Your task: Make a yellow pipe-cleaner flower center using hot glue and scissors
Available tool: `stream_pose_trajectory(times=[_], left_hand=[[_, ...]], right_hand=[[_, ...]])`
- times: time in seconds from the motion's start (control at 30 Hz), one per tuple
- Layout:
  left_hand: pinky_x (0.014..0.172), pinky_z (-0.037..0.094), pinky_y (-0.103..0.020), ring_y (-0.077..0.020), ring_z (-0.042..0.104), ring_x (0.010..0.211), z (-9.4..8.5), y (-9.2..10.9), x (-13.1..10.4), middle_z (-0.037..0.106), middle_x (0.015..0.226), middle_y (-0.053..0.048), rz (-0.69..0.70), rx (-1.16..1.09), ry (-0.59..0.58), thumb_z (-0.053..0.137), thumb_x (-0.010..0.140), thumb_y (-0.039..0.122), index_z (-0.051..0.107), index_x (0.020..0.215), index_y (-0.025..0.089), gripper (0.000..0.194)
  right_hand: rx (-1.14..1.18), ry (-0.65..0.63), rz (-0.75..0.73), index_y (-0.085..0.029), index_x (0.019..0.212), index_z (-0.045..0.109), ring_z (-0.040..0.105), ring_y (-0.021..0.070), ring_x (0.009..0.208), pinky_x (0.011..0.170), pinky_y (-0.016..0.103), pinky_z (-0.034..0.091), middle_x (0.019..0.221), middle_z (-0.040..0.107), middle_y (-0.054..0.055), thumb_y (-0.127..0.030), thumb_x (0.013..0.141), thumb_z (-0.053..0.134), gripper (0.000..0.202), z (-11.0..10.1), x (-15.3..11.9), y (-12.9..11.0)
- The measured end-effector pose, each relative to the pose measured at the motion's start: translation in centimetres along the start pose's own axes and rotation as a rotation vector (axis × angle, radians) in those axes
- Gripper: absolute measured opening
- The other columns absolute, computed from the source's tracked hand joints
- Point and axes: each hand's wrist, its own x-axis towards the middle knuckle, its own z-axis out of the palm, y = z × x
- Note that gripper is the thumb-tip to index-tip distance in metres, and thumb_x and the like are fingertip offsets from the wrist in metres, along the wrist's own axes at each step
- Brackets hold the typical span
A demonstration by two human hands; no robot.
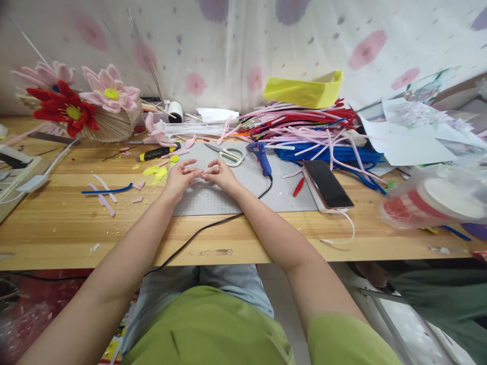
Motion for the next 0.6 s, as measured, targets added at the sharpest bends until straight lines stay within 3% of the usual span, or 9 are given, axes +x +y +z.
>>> stream_pose_trajectory(times=[0.2, 0.33, 0.47, 0.6], left_hand=[[0.051, 0.036, -0.02, -0.0093, 0.055, 0.056, -2.6, 1.0, 1.3, 0.067, 0.074, -0.002, 0.084, 0.127, 0.182, 0.077, 0.056, 0.021, 0.055, 0.105, 0.017, 0.054], [0.065, 0.042, -0.023, -0.0142, 0.062, 0.065, -4.5, 1.9, 3.0, 0.063, 0.064, 0.002, 0.191, 0.376, 0.154, 0.079, 0.051, 0.016, 0.052, 0.111, 0.019, 0.066], [0.074, 0.042, -0.03, -0.0226, 0.064, 0.074, -3.7, 3.4, 4.4, 0.062, 0.06, 0.003, 0.236, 0.878, 0.007, 0.082, 0.047, 0.012, 0.055, 0.112, 0.023, 0.071], [0.083, 0.04, -0.034, -0.0297, 0.064, 0.089, -1.7, 3.9, 5.2, 0.066, 0.071, -0.004, 0.268, 1.276, -0.084, 0.077, 0.058, 0.012, 0.053, 0.119, 0.023, 0.067]], right_hand=[[-0.018, -0.056, -0.017, -0.022, 0.086, 0.043, 0.054, 0.0087, 0.055, 0.058, 0.024, 0.04, 0.061, 0.063, -0.009, -0.031, 0.049, 0.076, 0.05, -0.4, -0.1, 0.2], [-0.02, -0.06, -0.02, -0.022, 0.086, 0.044, 0.054, 0.0088, 0.056, 0.058, 0.023, 0.039, 0.062, 0.062, -0.008, -0.03, 0.05, 0.076, 0.049, -0.6, 0.0, 0.3], [-0.011, -0.055, -0.017, -0.022, 0.085, 0.044, 0.054, 0.0085, 0.056, 0.059, 0.023, 0.04, 0.062, 0.063, -0.008, -0.029, 0.05, 0.076, 0.048, -0.6, 0.0, 0.3], [-0.001, -0.035, -0.02, -0.022, 0.084, 0.045, 0.054, 0.0084, 0.056, 0.059, 0.023, 0.041, 0.061, 0.063, -0.008, -0.03, 0.05, 0.075, 0.046, -0.8, -0.2, 0.2]])
